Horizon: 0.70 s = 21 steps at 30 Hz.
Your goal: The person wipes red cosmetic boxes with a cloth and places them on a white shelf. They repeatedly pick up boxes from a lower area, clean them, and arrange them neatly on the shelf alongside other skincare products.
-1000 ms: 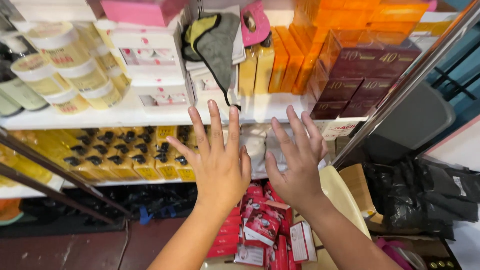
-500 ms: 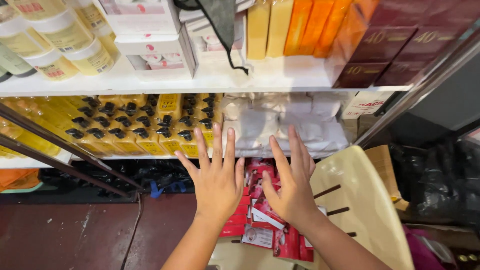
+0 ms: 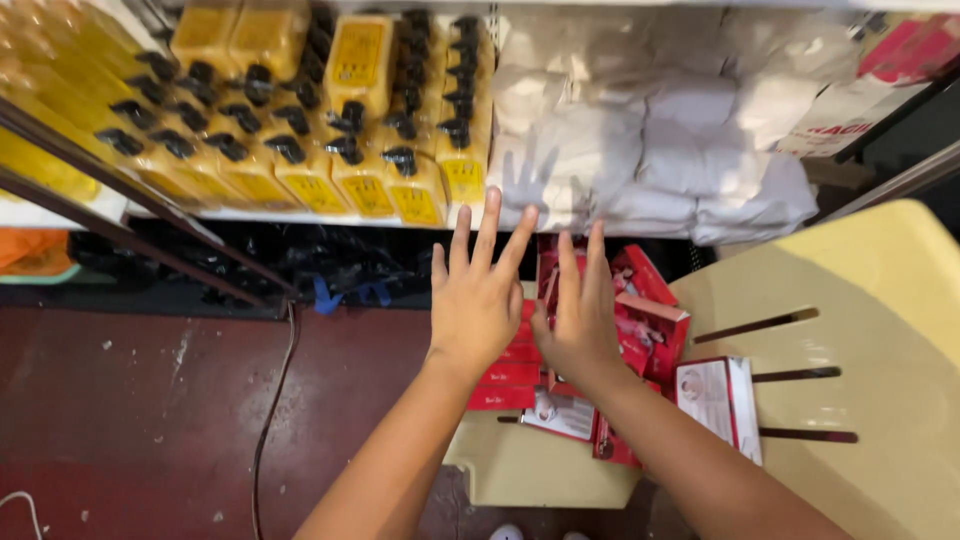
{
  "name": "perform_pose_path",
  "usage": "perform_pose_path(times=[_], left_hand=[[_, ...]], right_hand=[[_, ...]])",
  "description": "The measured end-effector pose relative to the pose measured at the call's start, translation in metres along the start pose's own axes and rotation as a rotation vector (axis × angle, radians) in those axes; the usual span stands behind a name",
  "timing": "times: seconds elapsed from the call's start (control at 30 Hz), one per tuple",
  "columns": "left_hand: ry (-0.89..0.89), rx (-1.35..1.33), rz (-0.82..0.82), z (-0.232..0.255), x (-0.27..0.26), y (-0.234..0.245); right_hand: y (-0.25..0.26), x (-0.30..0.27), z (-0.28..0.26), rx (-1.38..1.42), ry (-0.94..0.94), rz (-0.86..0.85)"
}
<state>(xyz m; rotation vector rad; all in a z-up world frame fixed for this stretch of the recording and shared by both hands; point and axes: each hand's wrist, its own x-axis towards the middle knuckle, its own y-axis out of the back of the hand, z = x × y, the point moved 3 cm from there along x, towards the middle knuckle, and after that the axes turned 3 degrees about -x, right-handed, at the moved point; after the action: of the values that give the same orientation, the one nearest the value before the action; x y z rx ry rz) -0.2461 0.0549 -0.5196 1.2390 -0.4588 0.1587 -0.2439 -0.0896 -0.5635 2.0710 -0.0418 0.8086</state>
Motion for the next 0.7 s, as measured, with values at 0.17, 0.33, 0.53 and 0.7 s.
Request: perform_pose_path(times=[0.17, 0.33, 0.53, 0.7], left_hand=[[0.088, -0.002, -0.053, -0.014, -0.014, -0.036], [0.108, -0.045, -0.050, -0.023, -0.034, -0.078], [0.142, -0.017, -0.135, -0.032, -0.057, -0.119], [0.115, 0.012, -0.089, -0.040, -0.070, -0.142]], right_hand=[[-0.038, -0.023, 0.016, -0.023, -0.027, -0.067], [-0.066, -0.039, 0.031, -0.053, -0.080, -0.110], [-0.095, -0.055, 0.045, -0.069, -0.081, -0.160], [-0.119, -0.067, 0.060, -0.046, -0.170, -0.299]])
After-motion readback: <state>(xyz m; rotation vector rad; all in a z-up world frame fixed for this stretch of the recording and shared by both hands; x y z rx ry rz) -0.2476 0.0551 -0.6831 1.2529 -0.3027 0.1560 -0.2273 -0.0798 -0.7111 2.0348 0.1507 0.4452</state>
